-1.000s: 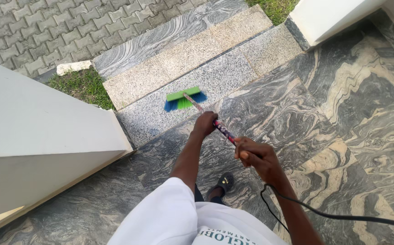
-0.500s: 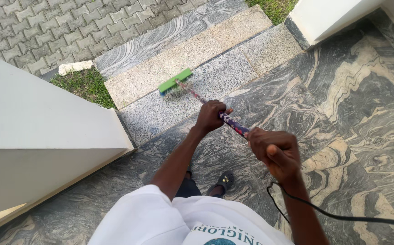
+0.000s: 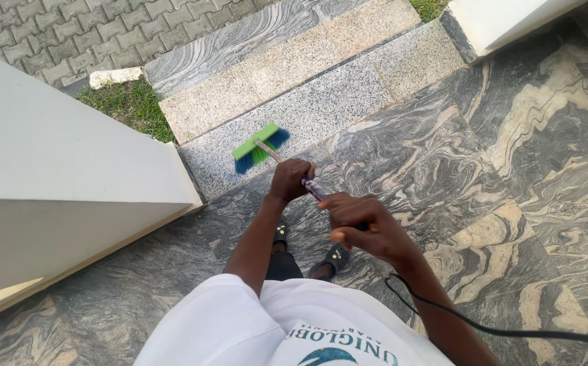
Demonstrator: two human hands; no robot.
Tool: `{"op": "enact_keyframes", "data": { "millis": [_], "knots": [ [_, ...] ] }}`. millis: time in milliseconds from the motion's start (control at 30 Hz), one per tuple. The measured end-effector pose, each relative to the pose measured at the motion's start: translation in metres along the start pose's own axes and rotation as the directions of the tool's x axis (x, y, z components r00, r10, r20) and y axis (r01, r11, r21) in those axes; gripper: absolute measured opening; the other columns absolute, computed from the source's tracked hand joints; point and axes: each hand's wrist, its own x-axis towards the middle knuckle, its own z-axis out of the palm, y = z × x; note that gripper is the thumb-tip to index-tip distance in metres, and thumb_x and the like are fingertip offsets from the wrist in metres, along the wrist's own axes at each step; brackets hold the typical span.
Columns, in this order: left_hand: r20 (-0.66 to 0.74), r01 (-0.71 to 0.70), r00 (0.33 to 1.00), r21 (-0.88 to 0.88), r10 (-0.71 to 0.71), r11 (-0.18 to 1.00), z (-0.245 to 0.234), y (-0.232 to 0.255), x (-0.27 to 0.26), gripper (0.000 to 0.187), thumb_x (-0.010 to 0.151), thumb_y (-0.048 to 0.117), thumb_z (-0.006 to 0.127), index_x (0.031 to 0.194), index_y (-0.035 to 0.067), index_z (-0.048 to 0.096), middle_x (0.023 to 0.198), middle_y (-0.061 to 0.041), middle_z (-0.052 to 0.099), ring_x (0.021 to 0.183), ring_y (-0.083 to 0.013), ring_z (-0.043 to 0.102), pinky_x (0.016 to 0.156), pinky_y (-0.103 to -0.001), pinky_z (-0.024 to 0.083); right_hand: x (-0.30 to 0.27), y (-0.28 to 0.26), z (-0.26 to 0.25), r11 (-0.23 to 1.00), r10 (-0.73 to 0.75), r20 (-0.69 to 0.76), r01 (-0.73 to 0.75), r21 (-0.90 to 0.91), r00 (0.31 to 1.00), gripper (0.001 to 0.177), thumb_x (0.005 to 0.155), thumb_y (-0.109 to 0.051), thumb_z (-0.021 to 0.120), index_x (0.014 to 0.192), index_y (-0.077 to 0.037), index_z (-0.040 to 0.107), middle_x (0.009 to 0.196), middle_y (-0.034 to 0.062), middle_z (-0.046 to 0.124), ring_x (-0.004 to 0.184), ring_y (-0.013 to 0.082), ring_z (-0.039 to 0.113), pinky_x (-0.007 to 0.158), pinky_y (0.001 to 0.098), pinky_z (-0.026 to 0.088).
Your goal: The person sweeps a marble floor and a set of stairs using a broom with a long handle.
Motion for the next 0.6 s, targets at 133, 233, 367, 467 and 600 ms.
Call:
{"op": "enact_keyframes", "data": {
  "millis": [133, 233, 367, 467, 600],
  "knots": [
    [0.194, 0.181, 0.957, 0.189, -0.217, 0.965, -0.001, -0.049, 0.001, 0.042, 0.087, 0.043, 0.075, 0.071, 0.006, 0.061, 0.078, -0.014, 0.063, 0.082, -0.0362, 0.066, 0.076, -0.048, 0.052, 0.002, 0.070, 0.011, 0.989, 0.136, 0.005, -0.136, -0.058, 0.991, 0.056, 0.098, -0.029, 0.068, 0.054, -0.007, 0.043, 0.052, 0.0010, 0.036, 0.055, 0.0139, 0.038, 0.109, 0.0439, 0.048],
    [0.099, 0.070, 0.991, 0.228, -0.094, 0.971, 0.013, -0.055, 0.024, 0.048, 0.081, 0.047, 0.078, 0.076, 0.003, 0.060, 0.086, -0.019, 0.065, 0.109, -0.0437, 0.062, 0.095, -0.052, 0.049, -0.017, 0.085, 0.003, 0.982, 0.168, -0.151, -0.179, -0.058, 0.974, 0.060, 0.100, -0.032, 0.066, 0.050, -0.010, 0.040, 0.050, 0.0002, 0.036, 0.051, 0.0135, 0.035, 0.111, 0.0440, 0.046],
    [0.219, 0.062, 0.972, 0.111, -0.086, 0.992, 0.018, -0.010, 0.061, 0.043, 0.087, 0.046, 0.078, 0.076, 0.007, 0.062, 0.088, -0.015, 0.069, 0.128, -0.0407, 0.056, 0.112, -0.061, 0.035, -0.057, 0.049, -0.031, 0.993, 0.101, -0.326, -0.114, -0.023, 0.940, 0.062, 0.104, -0.045, 0.056, 0.051, -0.015, 0.046, 0.048, -0.0028, 0.043, 0.046, 0.0119, 0.038, 0.093, 0.0416, 0.050],
    [0.109, -0.237, 0.968, 0.088, 0.227, 0.967, 0.031, 0.047, 0.089, 0.020, 0.079, 0.030, 0.073, 0.070, 0.015, 0.062, 0.083, -0.005, 0.072, 0.117, -0.0362, 0.067, 0.104, -0.061, 0.045, -0.089, -0.012, -0.071, 0.998, -0.025, -0.375, 0.042, 0.038, 0.927, 0.069, 0.108, -0.063, 0.039, 0.057, -0.016, 0.051, 0.050, -0.0009, 0.046, 0.045, 0.0138, 0.040, 0.073, 0.0402, 0.045],
    [0.540, -0.125, 0.802, -0.267, 0.256, 0.955, 0.080, 0.150, 0.112, 0.038, 0.095, 0.033, 0.070, 0.065, 0.010, 0.062, 0.055, -0.007, 0.061, 0.048, -0.0219, 0.058, 0.048, -0.042, 0.046, -0.130, -0.116, -0.099, 0.983, -0.181, -0.515, 0.149, -0.103, 0.838, 0.065, 0.107, -0.060, 0.038, 0.068, -0.012, 0.057, 0.056, 0.0012, 0.050, 0.048, 0.0157, 0.044, 0.075, 0.0418, 0.045]
  ]
}}
